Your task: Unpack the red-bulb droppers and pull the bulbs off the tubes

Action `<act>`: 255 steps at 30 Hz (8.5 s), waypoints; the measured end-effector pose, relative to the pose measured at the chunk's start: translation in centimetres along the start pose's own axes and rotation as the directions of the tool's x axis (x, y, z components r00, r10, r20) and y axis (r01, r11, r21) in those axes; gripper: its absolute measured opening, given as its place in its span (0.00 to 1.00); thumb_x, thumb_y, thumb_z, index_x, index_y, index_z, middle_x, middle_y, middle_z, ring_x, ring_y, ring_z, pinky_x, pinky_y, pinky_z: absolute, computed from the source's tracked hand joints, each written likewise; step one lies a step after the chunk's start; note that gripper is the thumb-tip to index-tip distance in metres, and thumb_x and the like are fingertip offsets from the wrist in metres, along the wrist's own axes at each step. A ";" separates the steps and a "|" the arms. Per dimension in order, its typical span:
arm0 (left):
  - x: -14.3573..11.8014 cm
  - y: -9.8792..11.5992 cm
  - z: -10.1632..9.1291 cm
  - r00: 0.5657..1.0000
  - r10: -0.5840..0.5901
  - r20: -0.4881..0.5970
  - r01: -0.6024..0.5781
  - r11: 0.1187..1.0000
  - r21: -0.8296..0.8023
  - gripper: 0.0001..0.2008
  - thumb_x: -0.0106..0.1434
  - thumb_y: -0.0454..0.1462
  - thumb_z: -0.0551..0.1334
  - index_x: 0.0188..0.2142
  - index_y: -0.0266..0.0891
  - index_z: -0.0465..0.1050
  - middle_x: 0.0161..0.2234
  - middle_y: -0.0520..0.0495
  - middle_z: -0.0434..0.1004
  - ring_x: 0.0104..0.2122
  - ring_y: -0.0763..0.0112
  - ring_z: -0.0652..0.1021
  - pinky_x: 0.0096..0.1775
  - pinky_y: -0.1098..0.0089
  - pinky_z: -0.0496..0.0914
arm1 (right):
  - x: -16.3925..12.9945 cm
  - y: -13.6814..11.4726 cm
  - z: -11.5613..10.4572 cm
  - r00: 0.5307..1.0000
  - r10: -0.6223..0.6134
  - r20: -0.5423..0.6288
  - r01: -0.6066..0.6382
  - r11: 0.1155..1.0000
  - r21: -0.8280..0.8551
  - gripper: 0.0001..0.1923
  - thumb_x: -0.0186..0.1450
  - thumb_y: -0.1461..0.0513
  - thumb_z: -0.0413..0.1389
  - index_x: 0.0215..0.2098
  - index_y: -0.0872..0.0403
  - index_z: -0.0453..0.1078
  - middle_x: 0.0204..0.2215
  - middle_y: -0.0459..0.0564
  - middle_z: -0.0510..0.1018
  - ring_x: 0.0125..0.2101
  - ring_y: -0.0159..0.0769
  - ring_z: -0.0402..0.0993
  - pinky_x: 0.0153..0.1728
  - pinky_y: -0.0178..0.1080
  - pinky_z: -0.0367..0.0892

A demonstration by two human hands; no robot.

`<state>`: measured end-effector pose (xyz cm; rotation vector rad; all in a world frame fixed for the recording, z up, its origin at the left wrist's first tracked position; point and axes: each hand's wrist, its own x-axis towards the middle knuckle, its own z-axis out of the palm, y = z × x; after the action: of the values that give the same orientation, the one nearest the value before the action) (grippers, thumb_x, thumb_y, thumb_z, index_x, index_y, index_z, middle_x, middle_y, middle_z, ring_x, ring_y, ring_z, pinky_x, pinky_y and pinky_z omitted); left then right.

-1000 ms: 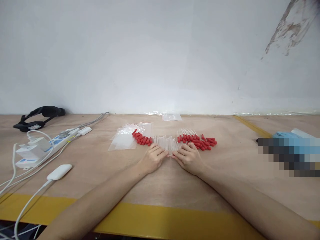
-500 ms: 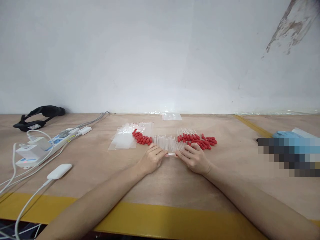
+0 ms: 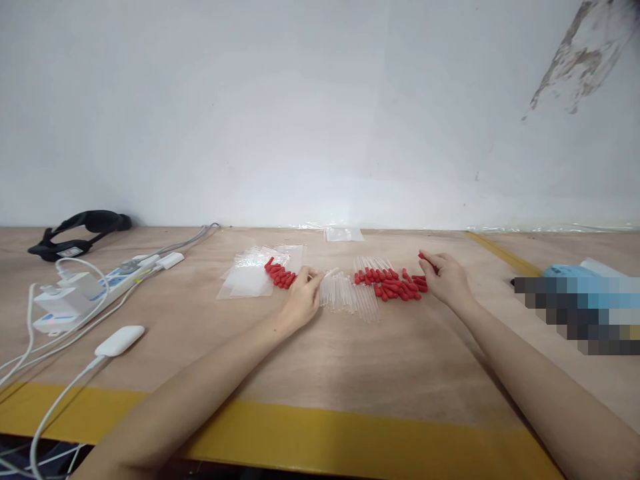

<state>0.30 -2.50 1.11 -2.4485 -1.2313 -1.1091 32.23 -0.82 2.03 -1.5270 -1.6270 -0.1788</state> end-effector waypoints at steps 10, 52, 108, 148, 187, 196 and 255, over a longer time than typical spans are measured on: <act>2.0 4.8 2.7 0.959 0.195 0.204 -0.219 0.970 0.102 0.10 0.56 0.26 0.52 0.35 0.36 0.66 0.32 0.47 0.68 0.33 0.69 0.71 0.35 0.71 0.67 | 0.1 1.8 0.5 0.956 0.281 0.081 -0.288 0.952 0.103 0.12 0.50 0.56 0.56 0.30 0.55 0.69 0.25 0.48 0.74 0.22 0.31 0.66 0.25 0.34 0.61; -2.3 0.7 -1.1 0.985 0.159 0.074 -0.153 0.985 -0.074 0.07 0.59 0.36 0.56 0.33 0.39 0.72 0.39 0.45 0.67 0.39 0.66 0.68 0.44 0.61 0.63 | 3.2 -11.4 8.3 0.815 0.262 0.516 -0.031 0.910 -0.414 0.15 0.47 0.57 0.58 0.31 0.57 0.73 0.33 0.57 0.75 0.37 0.46 0.70 0.38 0.46 0.57; -2.3 1.8 -0.7 0.894 0.443 0.069 -0.447 0.893 0.057 0.09 0.64 0.34 0.51 0.32 0.36 0.69 0.24 0.48 0.71 0.26 0.72 0.70 0.31 0.69 0.64 | -7.6 -8.8 2.3 0.672 -0.739 0.037 0.740 0.670 -0.057 0.07 0.62 0.62 0.51 0.37 0.49 0.71 0.22 0.43 0.74 0.29 0.30 0.64 0.39 0.41 0.49; -1.7 -2.0 -1.5 0.991 0.131 0.029 -0.130 0.991 -0.036 0.14 0.59 0.41 0.58 0.43 0.37 0.68 0.38 0.43 0.71 0.40 0.64 0.69 0.43 0.61 0.66 | -1.4 0.5 0.1 0.982 0.023 0.189 -0.025 1.000 0.009 0.17 0.56 0.50 0.50 0.24 0.53 0.73 0.25 0.48 0.76 0.25 0.33 0.67 0.26 0.34 0.57; -1.0 -0.6 -0.4 0.943 0.321 -0.082 -0.310 0.942 0.128 0.10 0.62 0.36 0.55 0.43 0.43 0.69 0.45 0.43 0.69 0.46 0.63 0.68 0.43 0.62 0.65 | -5.6 -9.1 3.2 0.934 -0.311 0.176 0.252 0.922 0.293 0.06 0.57 0.57 0.55 0.28 0.51 0.69 0.24 0.46 0.72 0.30 0.35 0.66 0.38 0.42 0.56; -1.3 0.1 -0.5 0.922 0.387 0.030 -0.388 0.914 0.122 0.10 0.64 0.34 0.51 0.36 0.39 0.70 0.29 0.47 0.72 0.29 0.71 0.70 0.32 0.68 0.61 | -6.6 -10.6 3.5 0.867 -0.483 0.122 0.461 0.871 0.169 0.12 0.59 0.54 0.53 0.40 0.49 0.69 0.31 0.47 0.77 0.33 0.36 0.66 0.39 0.43 0.50; 1.2 4.3 2.6 0.991 0.123 0.056 -0.113 0.982 -0.155 0.10 0.61 0.39 0.55 0.35 0.36 0.72 0.33 0.44 0.71 0.36 0.66 0.71 0.40 0.66 0.67 | 3.5 0.9 0.2 0.820 0.340 0.461 -0.328 0.938 -0.108 0.06 0.47 0.62 0.58 0.23 0.56 0.69 0.20 0.47 0.75 0.21 0.30 0.68 0.20 0.31 0.59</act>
<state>5.41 -3.29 0.79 -2.6509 -1.0385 -1.1367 33.36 2.12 3.81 -1.9555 -1.6826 0.4057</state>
